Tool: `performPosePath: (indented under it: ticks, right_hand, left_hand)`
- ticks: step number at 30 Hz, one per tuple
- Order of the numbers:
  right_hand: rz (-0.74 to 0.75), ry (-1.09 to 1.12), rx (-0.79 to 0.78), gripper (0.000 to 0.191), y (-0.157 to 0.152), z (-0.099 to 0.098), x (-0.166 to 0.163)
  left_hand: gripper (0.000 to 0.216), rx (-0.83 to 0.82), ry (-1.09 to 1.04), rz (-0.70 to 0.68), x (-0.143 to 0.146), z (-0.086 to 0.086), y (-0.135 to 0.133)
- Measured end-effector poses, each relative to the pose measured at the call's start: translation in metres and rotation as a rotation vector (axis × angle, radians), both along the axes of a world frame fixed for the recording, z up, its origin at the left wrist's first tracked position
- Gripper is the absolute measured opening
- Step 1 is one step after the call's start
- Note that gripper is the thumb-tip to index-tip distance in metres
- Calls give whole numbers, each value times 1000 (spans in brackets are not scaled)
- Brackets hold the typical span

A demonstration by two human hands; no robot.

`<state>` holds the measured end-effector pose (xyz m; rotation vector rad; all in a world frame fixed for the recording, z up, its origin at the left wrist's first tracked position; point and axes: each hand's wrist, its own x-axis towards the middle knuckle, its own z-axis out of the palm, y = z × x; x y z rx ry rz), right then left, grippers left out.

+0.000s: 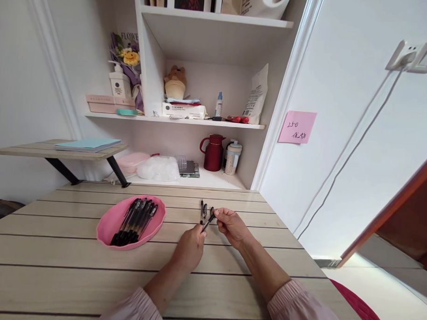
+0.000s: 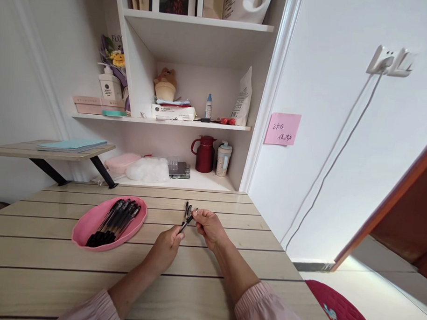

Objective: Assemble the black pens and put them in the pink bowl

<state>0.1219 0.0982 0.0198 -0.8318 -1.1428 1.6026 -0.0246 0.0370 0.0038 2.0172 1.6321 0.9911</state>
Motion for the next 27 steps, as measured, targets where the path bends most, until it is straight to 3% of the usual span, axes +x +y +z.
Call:
performPosePath:
  ticks: [3,7,12,17,22,27]
  right_hand:
    - [-64,-307,93,27,8,6,5]
    - [-301,-759,152,23,30,12,6]
    - [-396,-902,157,18,52,4,-18]
    - [-362,-830,105,18,54,-2,-18]
    - [-240,-539,91,6,39,10,7]
    - [-178,-155,131,28,19,20,10]
  left_hand:
    - [17,-8,-13,43,-2,-1,3]
    - [20,-15,-34,115,-7,-2,8]
    - [19,-27,-32,142,-11,-5,11]
    - [20,-28,-16,120,-14,-6,10]
    - [19,-21,3,73,-14,-6,9]
    - [19,-16,24,44,-11,-7,8]
